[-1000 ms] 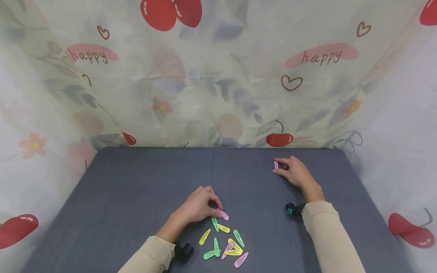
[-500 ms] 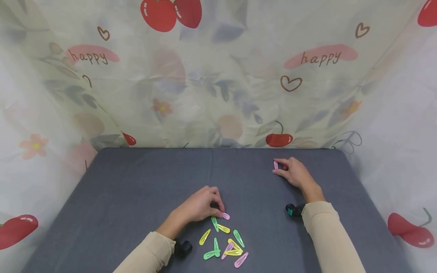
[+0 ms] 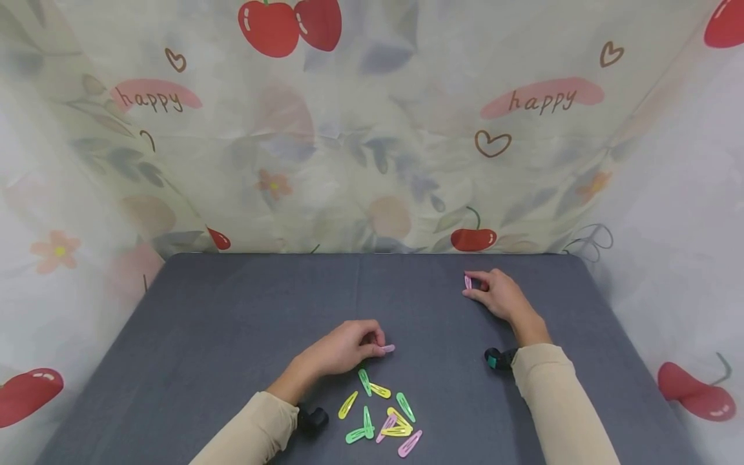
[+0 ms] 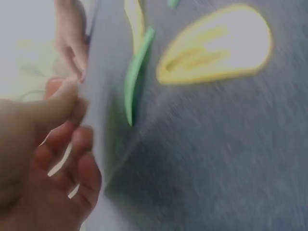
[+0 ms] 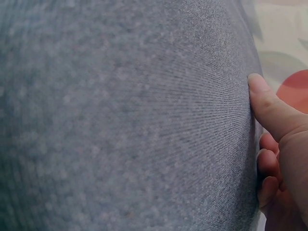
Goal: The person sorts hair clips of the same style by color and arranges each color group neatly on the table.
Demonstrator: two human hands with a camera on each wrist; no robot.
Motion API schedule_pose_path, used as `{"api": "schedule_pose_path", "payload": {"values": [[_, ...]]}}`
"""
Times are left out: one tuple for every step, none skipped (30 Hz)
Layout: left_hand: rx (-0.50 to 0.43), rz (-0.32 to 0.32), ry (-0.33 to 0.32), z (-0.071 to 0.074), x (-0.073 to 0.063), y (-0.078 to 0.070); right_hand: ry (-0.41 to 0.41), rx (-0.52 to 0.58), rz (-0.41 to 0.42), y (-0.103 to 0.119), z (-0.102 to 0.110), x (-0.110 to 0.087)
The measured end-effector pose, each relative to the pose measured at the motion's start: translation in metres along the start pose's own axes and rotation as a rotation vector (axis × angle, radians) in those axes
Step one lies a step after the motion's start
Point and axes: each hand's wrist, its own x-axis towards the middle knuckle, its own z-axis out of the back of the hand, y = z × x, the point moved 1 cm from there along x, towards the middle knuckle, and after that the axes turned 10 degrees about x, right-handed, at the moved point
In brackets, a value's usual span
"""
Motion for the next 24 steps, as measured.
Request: {"api": "schedule_pose_path", "payload": {"values": [[-0.064, 0.006, -0.013, 0.001, 0.001, 0.0, 0.0, 0.001, -0.002, 0.0, 0.0, 0.0], [-0.124, 0.008, -0.028, 0.002, 0.001, -0.001, -0.002, 0.002, -0.002, 0.0, 0.0, 0.0], [-0.179, 0.009, -0.041, 0.003, 0.002, -0.001, -0.004, 0.002, -0.002, 0.0, 0.0, 0.0], [-0.227, 0.011, -0.05, 0.004, 0.002, -0.002, -0.008, 0.002, -0.001, 0.0, 0.0, -0.001], [-0.264, 0.012, -0.057, 0.005, 0.003, -0.002, -0.011, 0.003, 0.004, 0.0, 0.0, -0.001], [-0.299, 0.016, -0.062, 0.006, 0.003, -0.002, -0.014, 0.002, 0.007, 0.0, -0.001, -0.001], [-0.33, 0.017, -0.07, 0.006, 0.004, -0.003, -0.015, -0.001, 0.009, -0.001, -0.001, -0.001], [-0.36, 0.024, -0.078, 0.007, 0.005, -0.003, -0.017, -0.002, 0.011, -0.001, -0.001, 0.0], [-0.392, 0.035, -0.085, 0.007, 0.005, -0.004, -0.018, -0.002, 0.013, -0.001, -0.001, -0.001], [-0.423, 0.042, -0.096, 0.006, 0.006, -0.004, -0.02, -0.004, 0.013, -0.002, -0.001, 0.0], [-0.454, 0.049, -0.105, 0.006, 0.007, -0.005, -0.02, -0.005, 0.014, -0.002, -0.001, 0.0], [-0.484, 0.054, -0.115, 0.006, 0.008, -0.005, -0.022, -0.004, 0.015, -0.002, -0.002, 0.0], [-0.516, 0.063, -0.124, 0.005, 0.01, -0.006, -0.022, -0.002, 0.018, -0.002, -0.002, 0.0], [-0.552, 0.072, -0.131, 0.005, 0.011, -0.006, -0.025, -0.001, 0.017, -0.002, -0.002, 0.0], [-0.588, 0.079, -0.138, 0.005, 0.012, -0.007, -0.026, 0.0, 0.016, -0.002, -0.002, 0.0], [-0.618, 0.086, -0.145, 0.004, 0.014, -0.007, -0.028, -0.002, 0.013, -0.002, -0.002, 0.0], [-0.642, 0.094, -0.149, 0.004, 0.016, -0.007, -0.028, 0.001, 0.014, -0.002, -0.002, 0.0], [-0.664, 0.103, -0.155, 0.003, 0.017, -0.007, -0.029, 0.001, 0.014, -0.002, -0.003, 0.0], [-0.688, 0.111, -0.163, 0.003, 0.019, -0.008, -0.029, -0.001, 0.011, -0.001, -0.003, 0.0], [-0.712, 0.118, -0.172, 0.003, 0.021, -0.008, -0.03, -0.001, 0.009, -0.001, -0.003, 0.0], [-0.732, 0.128, -0.184, 0.002, 0.023, -0.008, -0.029, -0.001, 0.007, -0.001, -0.003, 0.0], [-0.752, 0.139, -0.196, 0.002, 0.026, -0.008, -0.031, -0.002, 0.004, -0.001, -0.003, 0.0], [-0.773, 0.149, -0.21, 0.002, 0.028, -0.009, -0.03, -0.002, 0.003, -0.001, -0.003, 0.0], [-0.794, 0.159, -0.226, 0.002, 0.03, -0.009, -0.03, -0.001, 0.001, -0.001, -0.003, 0.0]]}}
